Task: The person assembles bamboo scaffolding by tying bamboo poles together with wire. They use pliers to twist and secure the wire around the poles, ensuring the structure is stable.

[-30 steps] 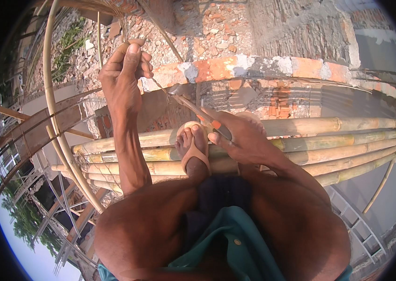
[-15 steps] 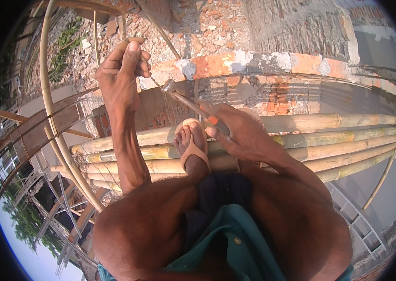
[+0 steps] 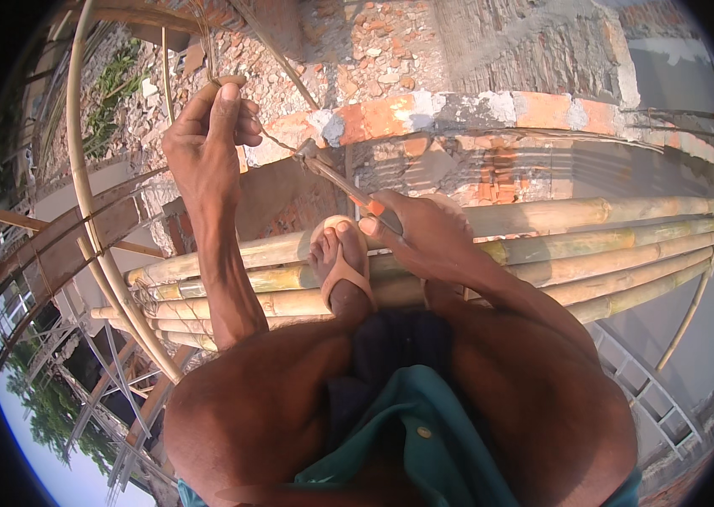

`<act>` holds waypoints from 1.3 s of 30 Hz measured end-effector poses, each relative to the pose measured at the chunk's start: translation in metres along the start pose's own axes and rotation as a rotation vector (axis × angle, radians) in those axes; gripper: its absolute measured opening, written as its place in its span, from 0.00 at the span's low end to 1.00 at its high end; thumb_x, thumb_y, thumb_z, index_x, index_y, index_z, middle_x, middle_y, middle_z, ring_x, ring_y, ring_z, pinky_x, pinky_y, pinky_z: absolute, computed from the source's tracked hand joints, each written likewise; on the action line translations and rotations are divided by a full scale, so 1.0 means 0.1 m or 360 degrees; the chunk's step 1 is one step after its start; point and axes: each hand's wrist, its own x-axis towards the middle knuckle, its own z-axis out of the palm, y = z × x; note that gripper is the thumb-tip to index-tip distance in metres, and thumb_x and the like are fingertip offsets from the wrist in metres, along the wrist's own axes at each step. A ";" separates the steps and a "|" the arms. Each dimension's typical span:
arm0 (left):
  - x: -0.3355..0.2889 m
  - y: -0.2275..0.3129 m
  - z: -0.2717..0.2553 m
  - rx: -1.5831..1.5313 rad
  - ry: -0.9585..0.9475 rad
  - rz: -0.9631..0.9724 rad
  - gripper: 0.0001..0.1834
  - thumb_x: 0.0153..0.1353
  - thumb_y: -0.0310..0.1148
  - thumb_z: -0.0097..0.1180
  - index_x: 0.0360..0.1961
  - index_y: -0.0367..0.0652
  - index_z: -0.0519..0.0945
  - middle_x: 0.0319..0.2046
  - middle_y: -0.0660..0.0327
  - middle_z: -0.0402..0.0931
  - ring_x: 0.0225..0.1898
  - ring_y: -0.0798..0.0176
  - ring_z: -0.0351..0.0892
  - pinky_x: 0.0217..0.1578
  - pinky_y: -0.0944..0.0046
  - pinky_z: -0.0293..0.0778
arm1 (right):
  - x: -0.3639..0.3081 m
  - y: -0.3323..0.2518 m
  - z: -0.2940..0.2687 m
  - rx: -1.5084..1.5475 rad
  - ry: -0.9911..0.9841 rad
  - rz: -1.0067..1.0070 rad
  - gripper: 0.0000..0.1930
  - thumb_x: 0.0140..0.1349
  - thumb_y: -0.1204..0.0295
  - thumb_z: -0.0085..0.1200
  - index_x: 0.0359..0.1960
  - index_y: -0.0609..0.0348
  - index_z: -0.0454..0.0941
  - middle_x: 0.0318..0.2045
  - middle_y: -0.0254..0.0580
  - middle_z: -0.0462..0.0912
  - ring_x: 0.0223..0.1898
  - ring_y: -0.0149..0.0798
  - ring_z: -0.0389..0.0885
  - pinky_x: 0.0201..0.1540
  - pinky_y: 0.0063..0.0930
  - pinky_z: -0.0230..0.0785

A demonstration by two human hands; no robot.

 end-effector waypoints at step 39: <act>-0.29 -0.22 0.84 -0.1209 -0.0146 -0.0302 0.14 0.80 0.43 0.45 0.42 0.44 0.72 0.23 0.73 0.55 0.18 0.79 0.49 0.16 0.75 0.48 | -0.02 0.82 0.41 -0.0309 0.0414 0.0313 0.29 0.66 0.39 0.54 0.47 0.55 0.81 0.43 0.56 0.84 0.46 0.61 0.83 0.49 0.54 0.72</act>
